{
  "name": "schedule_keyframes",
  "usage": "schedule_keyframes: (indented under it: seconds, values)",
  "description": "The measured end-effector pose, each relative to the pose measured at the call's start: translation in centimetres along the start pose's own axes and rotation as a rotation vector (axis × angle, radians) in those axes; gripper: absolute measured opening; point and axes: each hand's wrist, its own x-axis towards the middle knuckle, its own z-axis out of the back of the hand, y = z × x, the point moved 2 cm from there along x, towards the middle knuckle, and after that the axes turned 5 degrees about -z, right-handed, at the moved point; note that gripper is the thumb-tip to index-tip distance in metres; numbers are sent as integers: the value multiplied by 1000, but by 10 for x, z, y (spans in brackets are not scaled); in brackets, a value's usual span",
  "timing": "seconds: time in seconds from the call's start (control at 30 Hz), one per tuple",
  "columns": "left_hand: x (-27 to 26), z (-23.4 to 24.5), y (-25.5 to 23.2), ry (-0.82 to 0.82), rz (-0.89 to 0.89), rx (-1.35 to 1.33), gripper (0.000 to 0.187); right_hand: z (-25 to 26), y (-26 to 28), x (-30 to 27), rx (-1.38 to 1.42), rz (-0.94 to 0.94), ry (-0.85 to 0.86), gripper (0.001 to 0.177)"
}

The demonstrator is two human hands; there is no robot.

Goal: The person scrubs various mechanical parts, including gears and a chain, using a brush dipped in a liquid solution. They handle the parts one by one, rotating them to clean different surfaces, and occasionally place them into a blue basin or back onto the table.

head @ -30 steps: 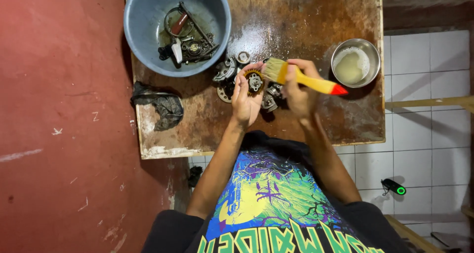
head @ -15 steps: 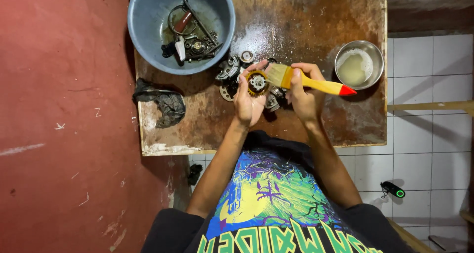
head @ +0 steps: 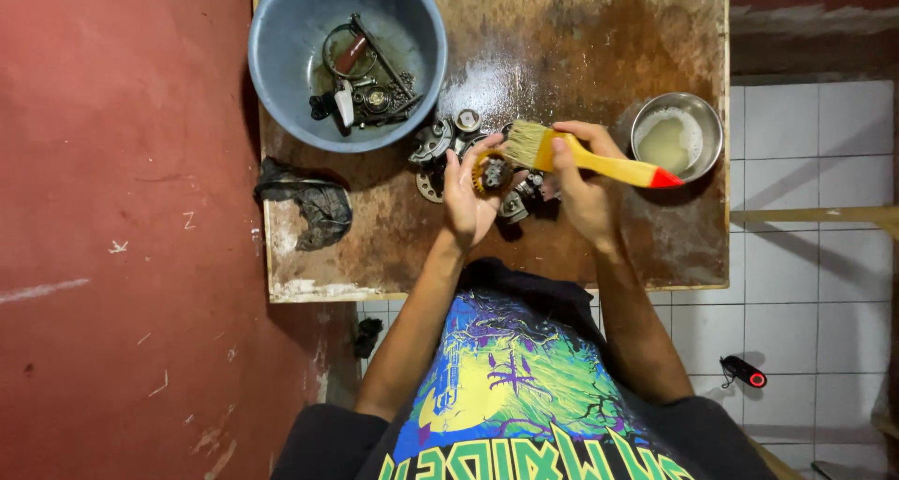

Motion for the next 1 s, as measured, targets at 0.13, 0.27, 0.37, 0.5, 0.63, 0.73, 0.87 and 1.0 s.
schedule_keyframes:
  seconds: [0.13,0.27,0.37,0.5,0.63,0.73,0.87,1.0]
  values:
    - [15,14,26,54,-128,94,100,-23,3,-10,-294,293,18,15]
    - [9,12,29,-168,-81,43,100,-19,-6,-21,-471,253,315,14]
    - [7,12,29,-243,-25,-57,85,10,-1,-6,-509,218,444,13]
    - [3,39,39,-171,-48,25,40,37,22,11,-332,166,197,18]
    - [10,48,51,-226,-144,252,38,27,-5,12,-74,-74,306,24]
    - [7,39,44,-296,-461,893,43,25,-13,8,-363,341,434,20]
    - [3,9,29,-403,-547,1235,45,39,-19,18,-343,329,245,18]
    - [18,47,54,-394,-319,892,62,37,-33,6,13,-66,399,21]
